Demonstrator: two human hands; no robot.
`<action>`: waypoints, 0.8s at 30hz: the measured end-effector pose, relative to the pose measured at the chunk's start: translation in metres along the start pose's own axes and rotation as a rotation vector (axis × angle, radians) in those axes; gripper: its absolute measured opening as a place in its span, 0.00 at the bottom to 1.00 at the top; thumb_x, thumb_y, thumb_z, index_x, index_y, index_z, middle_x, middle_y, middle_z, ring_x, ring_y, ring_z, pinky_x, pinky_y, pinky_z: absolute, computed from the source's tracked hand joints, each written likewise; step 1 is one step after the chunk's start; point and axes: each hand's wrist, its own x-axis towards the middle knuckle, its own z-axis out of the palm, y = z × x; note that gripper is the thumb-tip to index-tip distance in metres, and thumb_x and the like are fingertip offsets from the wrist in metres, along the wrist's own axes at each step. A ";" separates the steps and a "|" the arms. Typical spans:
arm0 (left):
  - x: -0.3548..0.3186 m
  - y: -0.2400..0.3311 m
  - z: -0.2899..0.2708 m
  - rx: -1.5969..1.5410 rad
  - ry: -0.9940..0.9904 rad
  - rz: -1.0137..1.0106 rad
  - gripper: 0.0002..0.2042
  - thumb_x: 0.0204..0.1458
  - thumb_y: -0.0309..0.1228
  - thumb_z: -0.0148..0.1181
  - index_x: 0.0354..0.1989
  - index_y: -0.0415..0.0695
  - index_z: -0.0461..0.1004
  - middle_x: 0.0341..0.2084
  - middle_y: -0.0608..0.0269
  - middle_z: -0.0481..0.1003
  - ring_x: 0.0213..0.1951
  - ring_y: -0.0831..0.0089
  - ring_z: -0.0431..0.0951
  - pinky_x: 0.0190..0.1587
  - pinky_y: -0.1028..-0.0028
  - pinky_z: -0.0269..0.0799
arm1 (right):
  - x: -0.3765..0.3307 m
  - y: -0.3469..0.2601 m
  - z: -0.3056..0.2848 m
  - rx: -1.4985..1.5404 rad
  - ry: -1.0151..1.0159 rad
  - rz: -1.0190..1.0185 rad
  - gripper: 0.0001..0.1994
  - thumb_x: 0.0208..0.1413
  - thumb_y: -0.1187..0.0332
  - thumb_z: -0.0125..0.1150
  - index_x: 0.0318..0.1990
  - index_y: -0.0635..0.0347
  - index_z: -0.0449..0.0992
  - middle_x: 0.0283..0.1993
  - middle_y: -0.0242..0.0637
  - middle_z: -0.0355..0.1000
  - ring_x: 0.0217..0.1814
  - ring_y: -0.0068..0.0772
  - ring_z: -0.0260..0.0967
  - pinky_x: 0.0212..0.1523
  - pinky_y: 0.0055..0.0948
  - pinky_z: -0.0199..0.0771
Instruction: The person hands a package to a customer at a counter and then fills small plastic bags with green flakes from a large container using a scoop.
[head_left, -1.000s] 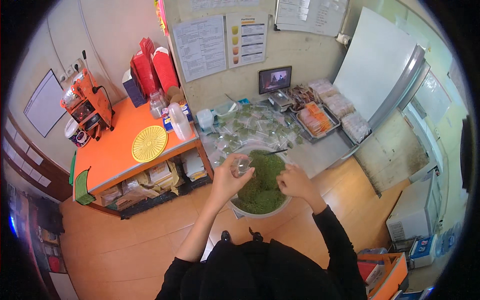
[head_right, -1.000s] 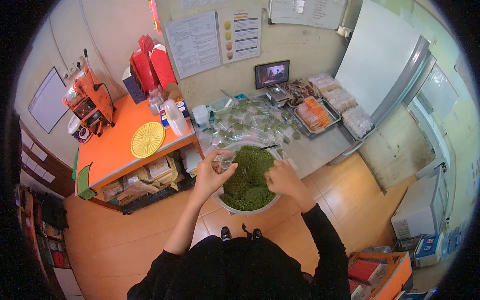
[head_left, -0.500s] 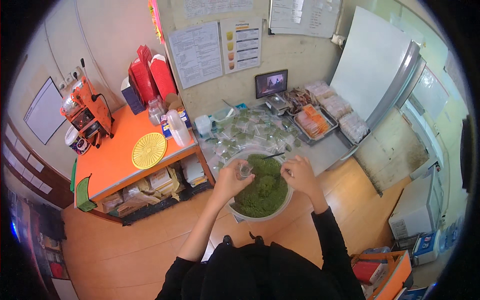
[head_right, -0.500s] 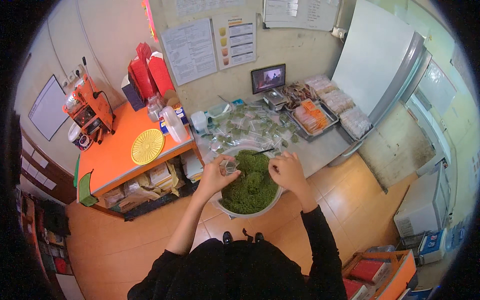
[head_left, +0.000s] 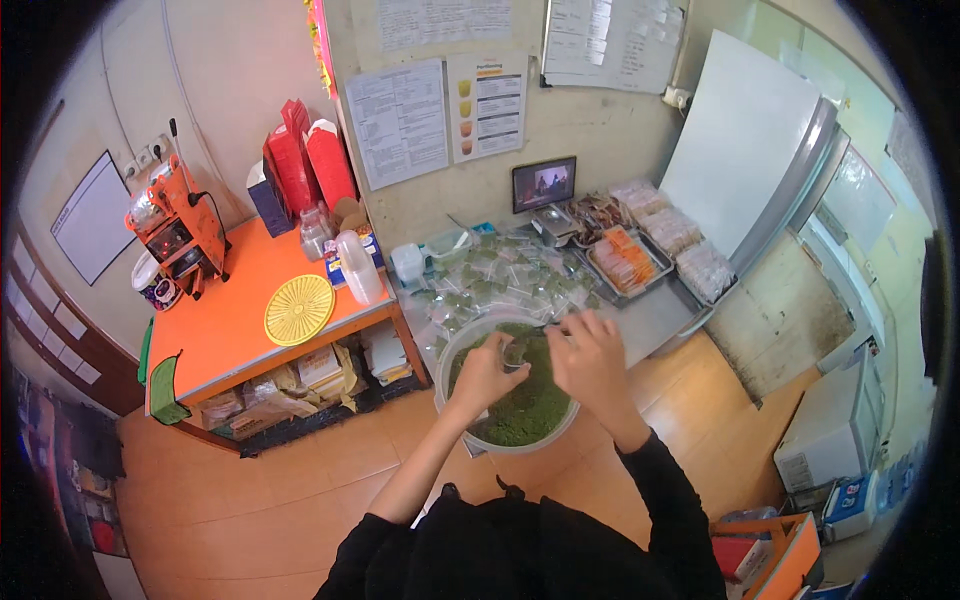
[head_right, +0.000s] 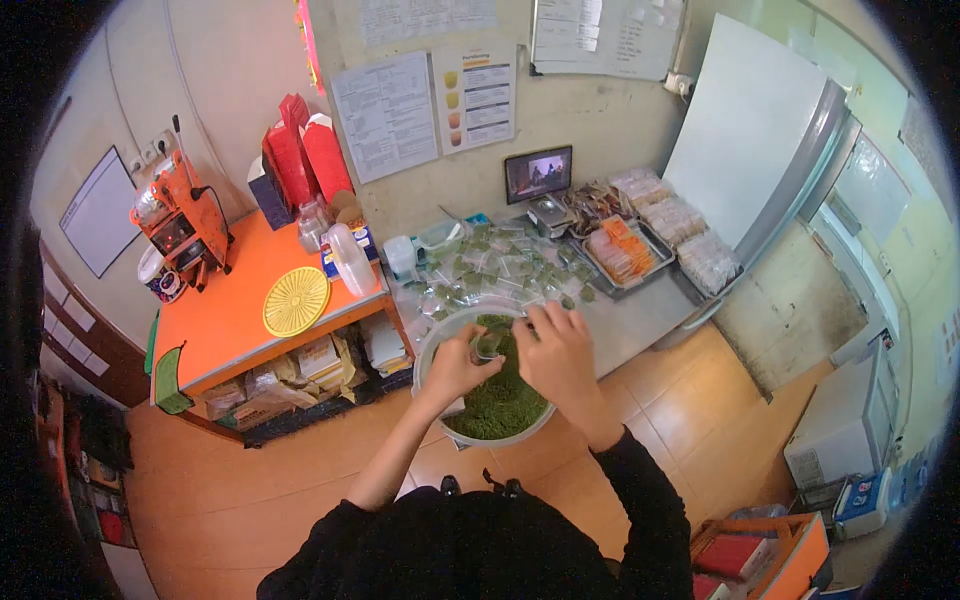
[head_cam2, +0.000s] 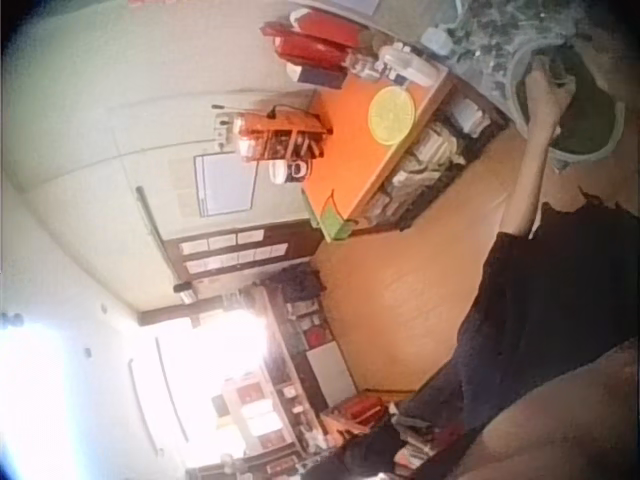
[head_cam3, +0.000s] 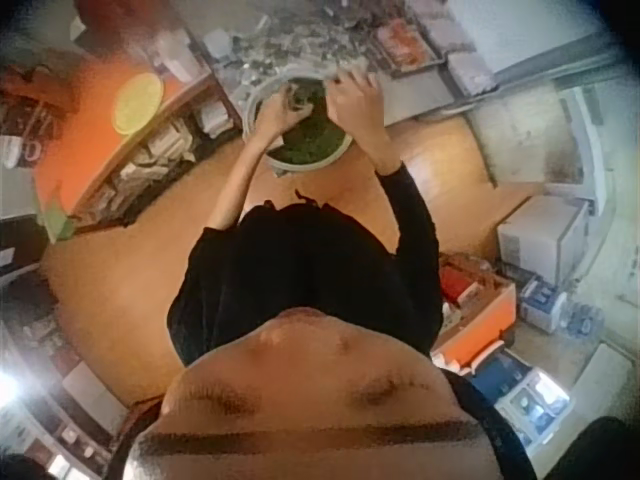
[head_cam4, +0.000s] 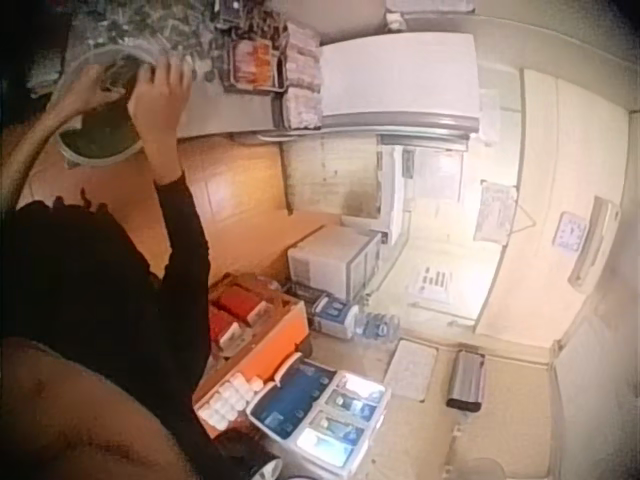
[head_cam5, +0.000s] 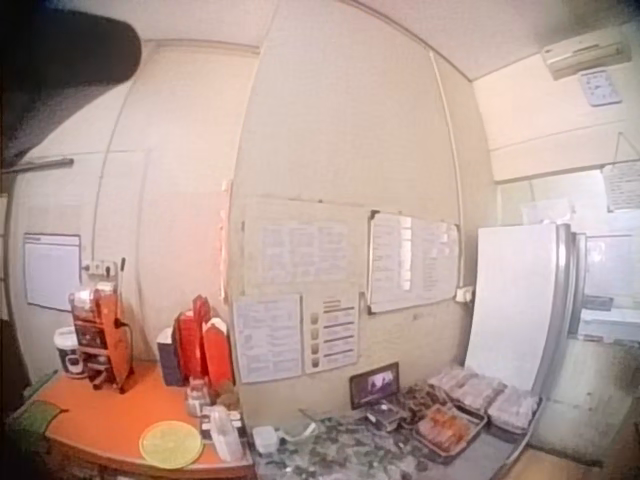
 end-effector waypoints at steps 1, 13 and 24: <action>0.003 -0.007 -0.002 0.004 0.017 -0.012 0.23 0.40 0.37 0.70 0.42 0.38 0.71 0.15 0.53 0.73 0.20 0.61 0.76 0.26 0.65 0.70 | 0.000 0.001 -0.004 0.008 0.029 0.044 0.05 0.42 0.71 0.60 0.28 0.60 0.78 0.35 0.38 0.71 0.41 0.39 0.66 0.41 0.35 0.61; 0.003 -0.025 -0.008 -0.057 0.108 -0.022 0.20 0.41 0.39 0.71 0.37 0.41 0.71 0.11 0.65 0.69 0.15 0.74 0.68 0.21 0.73 0.62 | -0.048 -0.023 0.048 0.274 -0.225 0.218 0.18 0.40 0.69 0.66 0.43 0.59 0.76 0.34 0.39 0.70 0.49 0.39 0.65 0.44 0.38 0.62; -0.005 0.006 -0.015 -0.492 0.077 -0.105 0.07 0.50 0.28 0.66 0.34 0.41 0.76 0.12 0.80 0.63 0.17 0.92 0.57 0.20 0.83 0.47 | -0.018 -0.023 0.050 0.821 0.180 0.489 0.06 0.48 0.74 0.64 0.35 0.59 0.76 0.31 0.37 0.73 0.32 0.37 0.72 0.36 0.32 0.68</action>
